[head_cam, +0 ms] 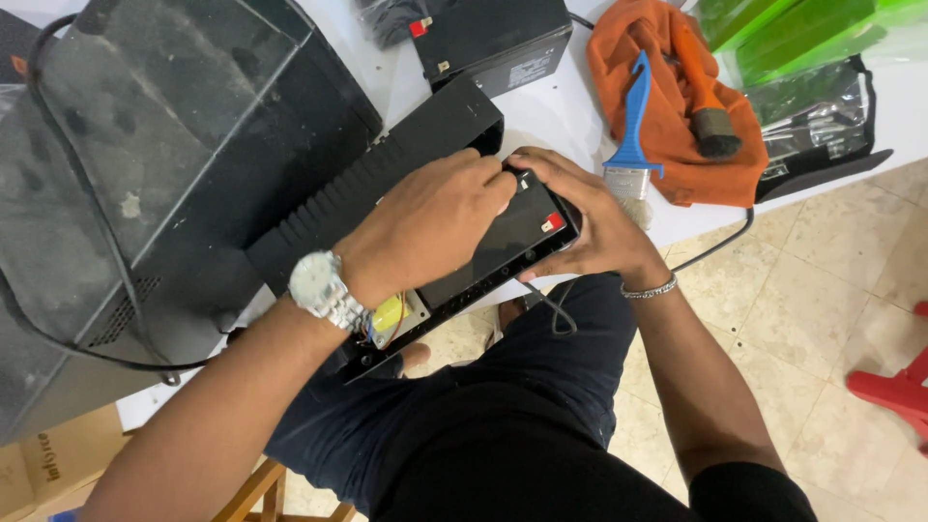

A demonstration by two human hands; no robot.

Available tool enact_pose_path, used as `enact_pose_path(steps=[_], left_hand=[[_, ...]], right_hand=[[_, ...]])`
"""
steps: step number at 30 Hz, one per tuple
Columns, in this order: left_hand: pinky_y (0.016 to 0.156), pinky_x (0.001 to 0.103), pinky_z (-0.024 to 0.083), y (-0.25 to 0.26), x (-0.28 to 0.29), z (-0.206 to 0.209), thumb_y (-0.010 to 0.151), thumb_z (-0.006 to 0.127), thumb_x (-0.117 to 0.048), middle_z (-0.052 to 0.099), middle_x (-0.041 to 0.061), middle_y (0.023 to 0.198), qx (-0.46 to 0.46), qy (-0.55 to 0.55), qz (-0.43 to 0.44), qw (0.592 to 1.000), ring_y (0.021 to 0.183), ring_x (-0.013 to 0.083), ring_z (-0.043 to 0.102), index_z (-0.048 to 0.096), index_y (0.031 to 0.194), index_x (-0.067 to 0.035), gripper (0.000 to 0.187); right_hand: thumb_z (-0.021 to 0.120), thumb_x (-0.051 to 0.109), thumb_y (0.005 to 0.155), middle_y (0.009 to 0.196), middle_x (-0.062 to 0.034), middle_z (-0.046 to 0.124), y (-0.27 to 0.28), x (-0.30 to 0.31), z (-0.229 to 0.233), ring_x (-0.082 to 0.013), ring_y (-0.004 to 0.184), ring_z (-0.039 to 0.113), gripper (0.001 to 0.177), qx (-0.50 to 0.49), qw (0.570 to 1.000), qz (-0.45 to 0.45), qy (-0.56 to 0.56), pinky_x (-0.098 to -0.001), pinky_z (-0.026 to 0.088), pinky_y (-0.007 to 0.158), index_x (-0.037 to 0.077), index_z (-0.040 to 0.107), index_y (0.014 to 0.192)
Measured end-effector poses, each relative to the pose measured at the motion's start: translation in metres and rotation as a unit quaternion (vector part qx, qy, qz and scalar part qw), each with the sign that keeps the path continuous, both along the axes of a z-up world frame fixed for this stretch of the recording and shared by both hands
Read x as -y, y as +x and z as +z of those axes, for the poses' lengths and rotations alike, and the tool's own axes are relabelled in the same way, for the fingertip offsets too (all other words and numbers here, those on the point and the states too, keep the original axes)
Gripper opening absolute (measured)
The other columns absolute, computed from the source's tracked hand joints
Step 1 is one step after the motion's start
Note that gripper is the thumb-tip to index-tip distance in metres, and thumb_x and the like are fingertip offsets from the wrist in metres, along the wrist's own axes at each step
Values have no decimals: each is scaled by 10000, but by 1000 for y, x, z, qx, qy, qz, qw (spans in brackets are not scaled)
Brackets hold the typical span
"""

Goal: The person cleans the internal components of an open electronic device using a brush. They remove the cover, brush the circuit board and wires, and then replace the cover.

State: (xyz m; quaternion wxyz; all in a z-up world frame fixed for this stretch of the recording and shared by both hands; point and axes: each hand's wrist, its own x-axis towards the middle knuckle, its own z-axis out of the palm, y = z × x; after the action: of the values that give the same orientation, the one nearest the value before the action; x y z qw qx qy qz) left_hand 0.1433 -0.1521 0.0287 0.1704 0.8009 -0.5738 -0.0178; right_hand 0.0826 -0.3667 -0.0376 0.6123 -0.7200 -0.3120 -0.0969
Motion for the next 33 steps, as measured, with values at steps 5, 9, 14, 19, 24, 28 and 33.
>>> enact_pose_path(steps=[5,9,14,19,24,28,33], left_hand=[[552,310,439,3,1,3,1021,466,5,484,60,675,-20,24,-14,999,656,221,544,569,779,-49,269],[515,299,435,-3,6,4,994,531,-30,482,58,629,45,45,7,998,615,207,547,572,753,-73,248],[468,300,384,-14,7,-2,955,538,-54,427,24,587,113,41,38,992,560,187,498,548,716,-105,244],[492,331,419,-5,2,-2,981,528,-30,479,86,592,66,-1,10,998,600,251,564,564,722,-47,262],[489,320,395,-3,3,-4,977,513,-48,471,66,583,73,4,12,997,583,237,557,557,727,-77,255],[481,349,391,-1,3,-5,977,490,-18,470,83,577,33,4,9,999,571,266,545,566,742,-57,250],[488,339,380,3,4,-3,984,475,-32,458,57,590,47,1,11,999,573,247,537,546,748,-73,250]], right_hand=[[1022,147,599,1305,-332,579,0,2,-6,-473,1278,567,995,17,1000,-7,2,-592,425,1047,-127,497,1399],[1025,149,587,1294,-346,587,-1,2,-7,-497,1246,581,986,6,1000,-12,8,-607,432,1054,-132,516,1384],[1033,143,551,1289,-330,592,-2,3,-8,-491,1245,583,990,-11,1000,-15,9,-630,419,1061,-109,539,1371],[929,217,709,1338,-274,570,5,8,-21,-439,1316,511,832,-58,993,53,94,-626,353,1139,-61,538,1388],[895,234,753,1342,-295,559,7,10,-28,-471,1320,495,804,-39,995,53,81,-633,337,1129,-66,518,1397],[914,608,561,1530,-251,449,5,16,-17,-398,1443,374,1254,-68,987,125,69,-611,232,1224,64,372,1551],[1025,270,571,1528,-279,398,3,-1,-17,-428,1464,375,1108,-84,995,40,32,-613,233,1217,-4,397,1441]])
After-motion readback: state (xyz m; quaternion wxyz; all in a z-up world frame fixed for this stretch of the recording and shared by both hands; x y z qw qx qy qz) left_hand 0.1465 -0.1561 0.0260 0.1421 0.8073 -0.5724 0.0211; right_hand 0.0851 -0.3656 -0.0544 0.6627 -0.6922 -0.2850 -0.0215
